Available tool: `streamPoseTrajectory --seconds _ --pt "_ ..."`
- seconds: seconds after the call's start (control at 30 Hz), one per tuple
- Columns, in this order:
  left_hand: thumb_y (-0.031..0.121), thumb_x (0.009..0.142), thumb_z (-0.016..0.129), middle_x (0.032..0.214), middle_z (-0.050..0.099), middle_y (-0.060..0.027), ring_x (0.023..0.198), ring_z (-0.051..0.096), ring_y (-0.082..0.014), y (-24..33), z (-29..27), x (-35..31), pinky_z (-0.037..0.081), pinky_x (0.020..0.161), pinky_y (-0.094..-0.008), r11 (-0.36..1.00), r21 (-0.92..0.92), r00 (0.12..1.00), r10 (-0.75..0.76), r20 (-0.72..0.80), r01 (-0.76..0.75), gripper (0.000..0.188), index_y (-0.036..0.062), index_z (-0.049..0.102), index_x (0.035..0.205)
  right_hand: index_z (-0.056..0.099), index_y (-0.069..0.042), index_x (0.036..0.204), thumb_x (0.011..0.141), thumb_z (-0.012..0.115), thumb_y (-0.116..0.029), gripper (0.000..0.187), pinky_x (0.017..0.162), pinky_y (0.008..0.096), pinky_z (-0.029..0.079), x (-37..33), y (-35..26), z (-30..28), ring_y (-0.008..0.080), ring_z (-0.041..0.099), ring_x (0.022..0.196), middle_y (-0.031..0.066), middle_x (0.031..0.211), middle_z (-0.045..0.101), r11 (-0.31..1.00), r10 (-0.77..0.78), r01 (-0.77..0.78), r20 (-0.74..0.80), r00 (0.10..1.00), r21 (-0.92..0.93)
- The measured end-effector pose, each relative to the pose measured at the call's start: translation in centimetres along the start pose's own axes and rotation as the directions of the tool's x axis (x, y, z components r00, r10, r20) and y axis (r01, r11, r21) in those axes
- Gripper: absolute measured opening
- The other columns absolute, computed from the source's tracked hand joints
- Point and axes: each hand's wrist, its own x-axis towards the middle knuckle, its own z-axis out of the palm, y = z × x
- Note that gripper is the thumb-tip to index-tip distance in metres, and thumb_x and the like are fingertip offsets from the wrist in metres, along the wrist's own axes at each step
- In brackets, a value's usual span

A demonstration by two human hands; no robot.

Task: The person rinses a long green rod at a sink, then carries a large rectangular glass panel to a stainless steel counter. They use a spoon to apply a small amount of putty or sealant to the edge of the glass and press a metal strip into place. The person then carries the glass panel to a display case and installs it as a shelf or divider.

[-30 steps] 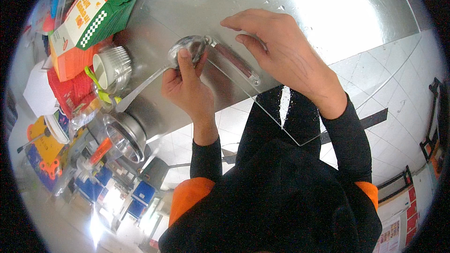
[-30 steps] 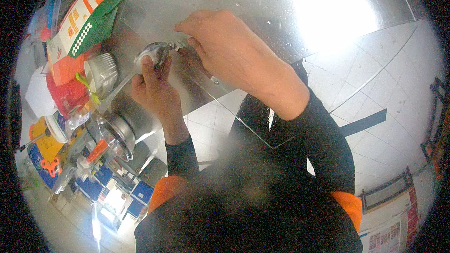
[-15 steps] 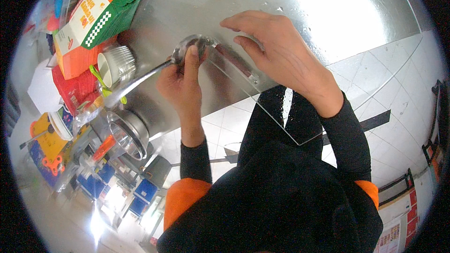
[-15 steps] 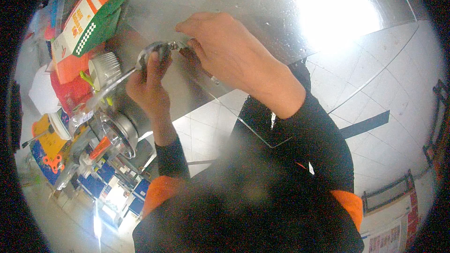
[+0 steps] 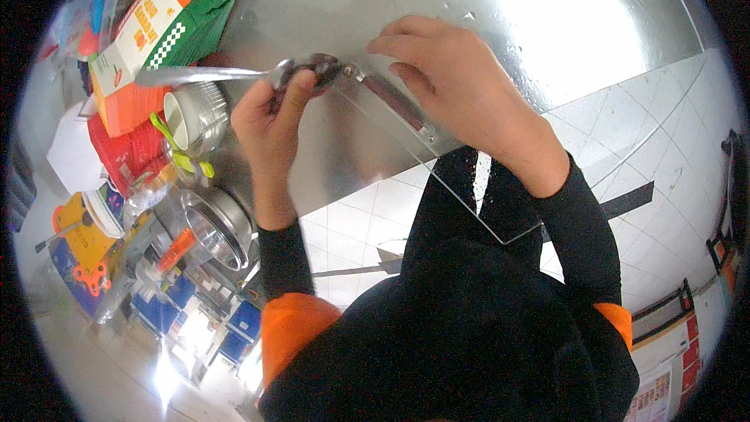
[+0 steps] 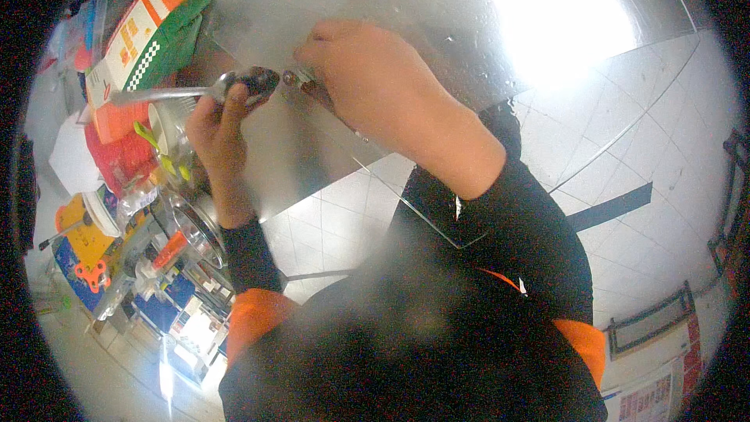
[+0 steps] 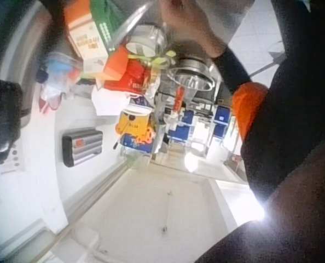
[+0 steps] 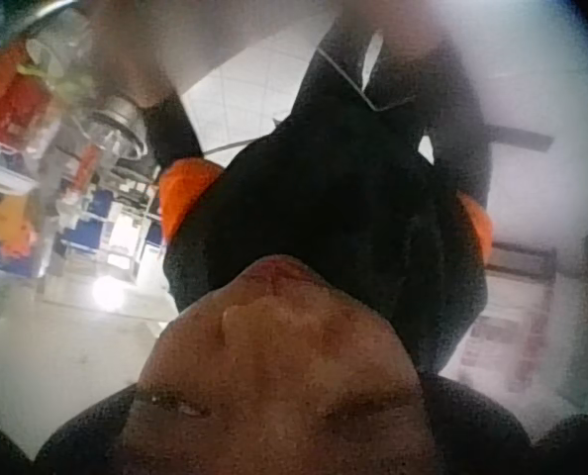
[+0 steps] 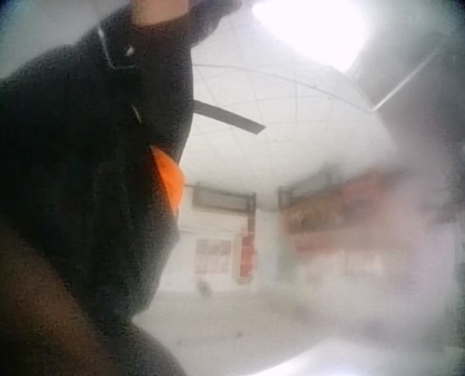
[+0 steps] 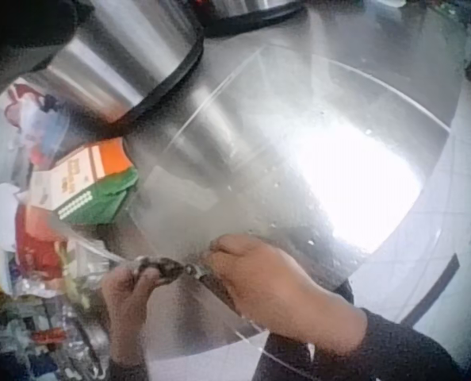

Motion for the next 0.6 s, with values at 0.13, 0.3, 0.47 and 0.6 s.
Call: streamPoseTrajectory --seconds 0.13,0.3,0.47,0.6 --pt "0.009 0.074 0.058 0.075 0.058 -0.0112 0.065 0.057 -0.0152 1.5 4.3 -2.1 0.051 0.058 -0.0274 0.971 -0.207 0.924 -0.183 -0.335 0.118 0.017 -0.0055 0.054 0.067 0.056 -0.004 0.087 0.068 0.051 -0.002 0.02 0.064 0.0307 0.043 -0.1 -0.2 0.6 0.0257 0.052 0.076 0.0096 0.085 0.051 0.998 -0.003 0.003 -0.007 1.0 -0.057" --pt "0.008 0.075 0.055 0.076 0.057 -0.014 0.068 0.058 -0.0209 1.1 6.3 -3.1 0.053 0.058 -0.0302 0.978 -0.191 0.871 -0.024 -0.49 -0.081 0.016 -0.0077 0.052 0.075 0.059 -0.007 0.081 0.063 0.054 -0.005 0.019 0.067 0.0309 0.042 0.0 -0.5 1.2 0.0236 0.05 0.079 0.0083 0.086 0.049 0.98 -0.062 0.064 0.02 0.998 -0.189" --pt "0.008 0.075 0.054 0.078 0.056 -0.0168 0.069 0.058 -0.0239 1.2 6.6 -2.8 0.054 0.058 -0.0317 0.925 -0.375 0.855 -0.153 -0.496 -0.052 0.017 -0.0086 0.05 0.076 0.059 -0.008 0.079 0.063 0.054 -0.006 0.017 0.07 0.0303 0.042 0.0 -0.8 1.1 0.0221 0.048 0.082 0.0074 0.088 0.047 0.974 -0.116 0.11 -0.019 0.993 -0.196" --pt "0.009 0.075 0.055 0.08 0.056 -0.017 0.07 0.058 -0.023 1.0 6.3 -2.7 0.054 0.058 -0.0316 0.935 -0.351 0.872 -0.132 -0.472 -0.049 0.018 -0.0083 0.05 0.078 0.058 -0.007 0.079 0.063 0.053 -0.005 0.017 0.07 0.0297 0.042 0.0 -0.7 1.1 0.0211 0.047 0.083 0.0067 0.089 0.046 0.97 -0.132 0.125 -0.021 0.991 -0.21"
